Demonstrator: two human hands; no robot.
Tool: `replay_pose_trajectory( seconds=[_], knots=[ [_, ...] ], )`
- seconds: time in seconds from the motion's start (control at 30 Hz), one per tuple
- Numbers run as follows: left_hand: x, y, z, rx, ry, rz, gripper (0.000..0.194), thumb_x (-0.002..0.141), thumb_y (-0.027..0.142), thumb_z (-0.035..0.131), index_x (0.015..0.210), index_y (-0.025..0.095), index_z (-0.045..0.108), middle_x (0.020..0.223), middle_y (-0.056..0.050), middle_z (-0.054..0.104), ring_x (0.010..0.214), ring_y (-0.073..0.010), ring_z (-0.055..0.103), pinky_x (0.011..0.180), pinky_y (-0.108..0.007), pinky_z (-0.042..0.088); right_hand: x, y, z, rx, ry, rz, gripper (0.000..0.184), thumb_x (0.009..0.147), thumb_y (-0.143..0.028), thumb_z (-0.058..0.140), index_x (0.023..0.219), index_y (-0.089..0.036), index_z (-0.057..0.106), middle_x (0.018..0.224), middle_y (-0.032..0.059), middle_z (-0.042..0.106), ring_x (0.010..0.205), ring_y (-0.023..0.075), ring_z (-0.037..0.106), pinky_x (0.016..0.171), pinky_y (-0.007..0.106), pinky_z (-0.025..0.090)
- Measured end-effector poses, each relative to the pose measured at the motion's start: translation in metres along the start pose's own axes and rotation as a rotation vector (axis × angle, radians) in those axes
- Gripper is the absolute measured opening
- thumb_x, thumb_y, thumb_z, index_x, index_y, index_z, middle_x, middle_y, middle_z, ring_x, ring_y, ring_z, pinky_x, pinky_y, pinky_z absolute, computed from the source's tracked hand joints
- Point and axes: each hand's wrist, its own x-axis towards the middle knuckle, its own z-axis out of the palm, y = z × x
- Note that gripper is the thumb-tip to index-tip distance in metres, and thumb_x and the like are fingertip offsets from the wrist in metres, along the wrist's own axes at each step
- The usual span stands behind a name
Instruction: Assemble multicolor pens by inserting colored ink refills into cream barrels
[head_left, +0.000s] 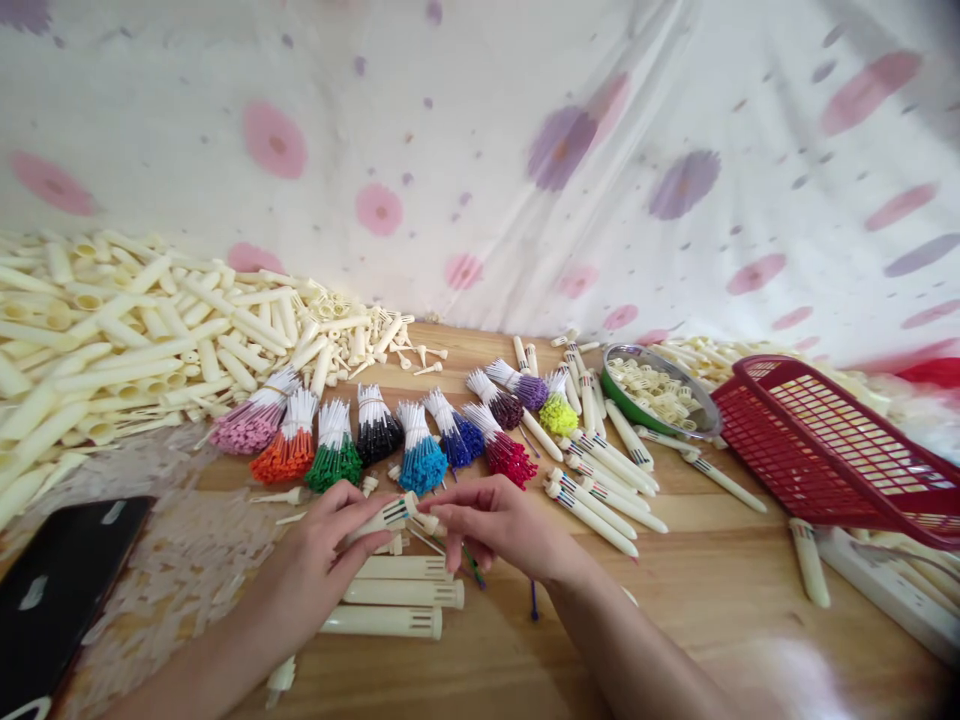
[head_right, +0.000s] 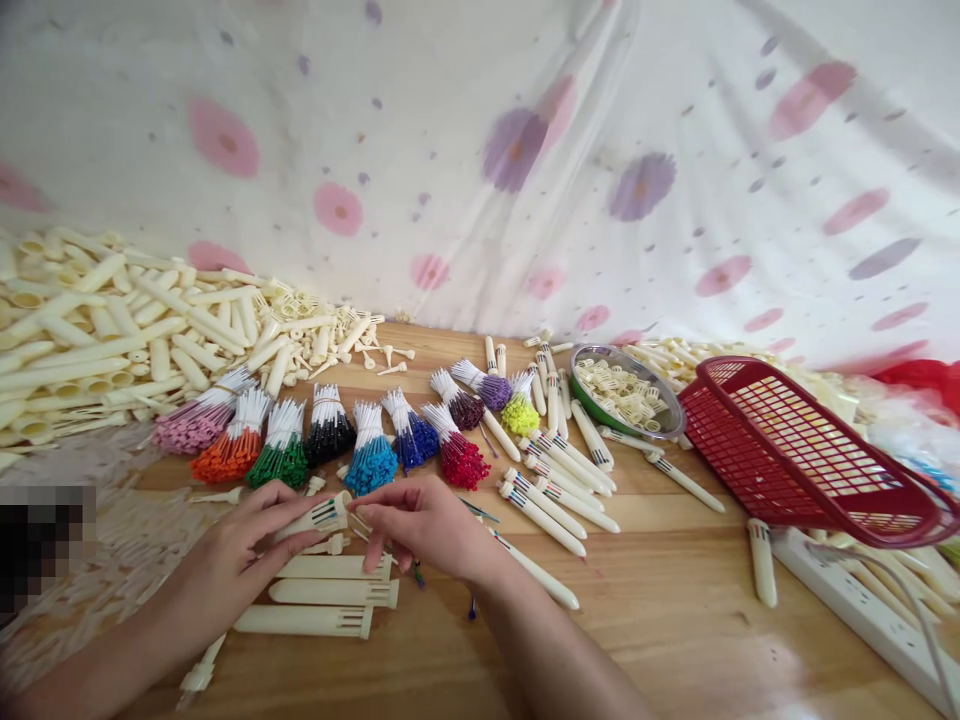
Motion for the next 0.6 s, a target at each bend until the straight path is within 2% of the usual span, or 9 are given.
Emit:
replay_pose_trajectory(
  seconds=[0.07,0.13,0.17,0.23,0.3,0.37,0.5,0.6],
  knots=[
    [0.0,-0.002,0.0,-0.018,0.027,-0.011,0.032,0.088,0.039,0.048,0.114,0.028,0.065,0.089,-0.002,0.053,0.081,-0.0181,0.059,0.057,-0.021,0.055,0.005,0.004,-0.009,-0.142,0.222,-0.113,0.032,0.082,-0.044,0.054,0.093,-0.016,0.064,0.059,-0.001,0.062,0.043,0.0075,0.046,0.043,0.02,0.035],
    [0.0,-0.003,0.0,-0.03,0.058,-0.011,0.033,0.088,0.04,0.049,0.113,0.026,0.065,0.09,-0.002,0.053,0.083,-0.0188,0.059,0.054,-0.02,0.054,0.012,0.008,-0.02,-0.363,0.51,-0.219,0.025,0.086,-0.04,0.051,0.09,-0.018,0.06,0.06,-0.0011,0.06,0.051,0.0107,0.05,0.049,0.022,0.036],
    [0.0,-0.003,0.0,-0.034,0.068,-0.012,0.033,0.088,0.04,0.049,0.112,0.025,0.065,0.091,-0.003,0.053,0.084,-0.019,0.059,0.054,-0.02,0.054,0.015,0.01,-0.024,-0.491,0.611,-0.233,0.022,0.087,-0.039,0.05,0.089,-0.019,0.058,0.06,-0.0011,0.059,0.053,0.0121,0.051,0.051,0.023,0.035],
    [0.0,-0.004,0.001,-0.04,0.075,-0.014,0.033,0.087,0.041,0.05,0.111,0.024,0.065,0.091,-0.003,0.053,0.084,-0.019,0.059,0.053,-0.02,0.053,0.021,0.011,-0.029,-0.716,0.69,-0.18,0.02,0.086,-0.039,0.052,0.085,-0.02,0.056,0.062,0.0,0.059,0.057,0.0149,0.053,0.054,0.024,0.034],
    [-0.001,-0.005,0.002,-0.047,0.075,-0.013,0.032,0.087,0.04,0.05,0.111,0.023,0.065,0.092,-0.003,0.054,0.084,-0.019,0.059,0.052,-0.02,0.053,0.026,0.011,-0.028,-0.812,0.66,-0.095,0.02,0.086,-0.038,0.054,0.078,-0.02,0.055,0.064,0.0024,0.06,0.062,0.0175,0.056,0.056,0.025,0.034],
    [-0.001,-0.007,0.003,-0.054,0.079,-0.005,0.032,0.086,0.04,0.051,0.11,0.024,0.065,0.091,-0.003,0.054,0.083,-0.0191,0.059,0.051,-0.019,0.052,0.029,0.012,-0.026,-0.795,0.623,-0.049,0.018,0.087,-0.031,0.051,0.073,-0.019,0.054,0.067,0.0048,0.062,0.067,0.0189,0.058,0.059,0.026,0.035],
    [0.0,-0.007,0.004,-0.061,0.104,0.011,0.031,0.085,0.039,0.052,0.107,0.023,0.066,0.09,-0.003,0.055,0.083,-0.0193,0.059,0.05,-0.019,0.052,0.029,0.016,-0.028,-0.639,0.496,-0.055,0.023,0.087,-0.016,0.042,0.068,-0.018,0.054,0.069,0.0048,0.067,0.064,0.0162,0.062,0.057,0.025,0.042],
    [0.001,-0.006,0.003,-0.064,0.112,0.025,0.03,0.085,0.038,0.053,0.107,0.023,0.067,0.089,-0.003,0.056,0.081,-0.0187,0.06,0.053,-0.02,0.053,0.018,0.011,-0.036,-0.502,0.335,-0.07,0.025,0.087,-0.017,0.039,0.071,-0.017,0.058,0.08,0.0048,0.071,0.067,0.0138,0.065,0.057,0.024,0.049]
  ],
)
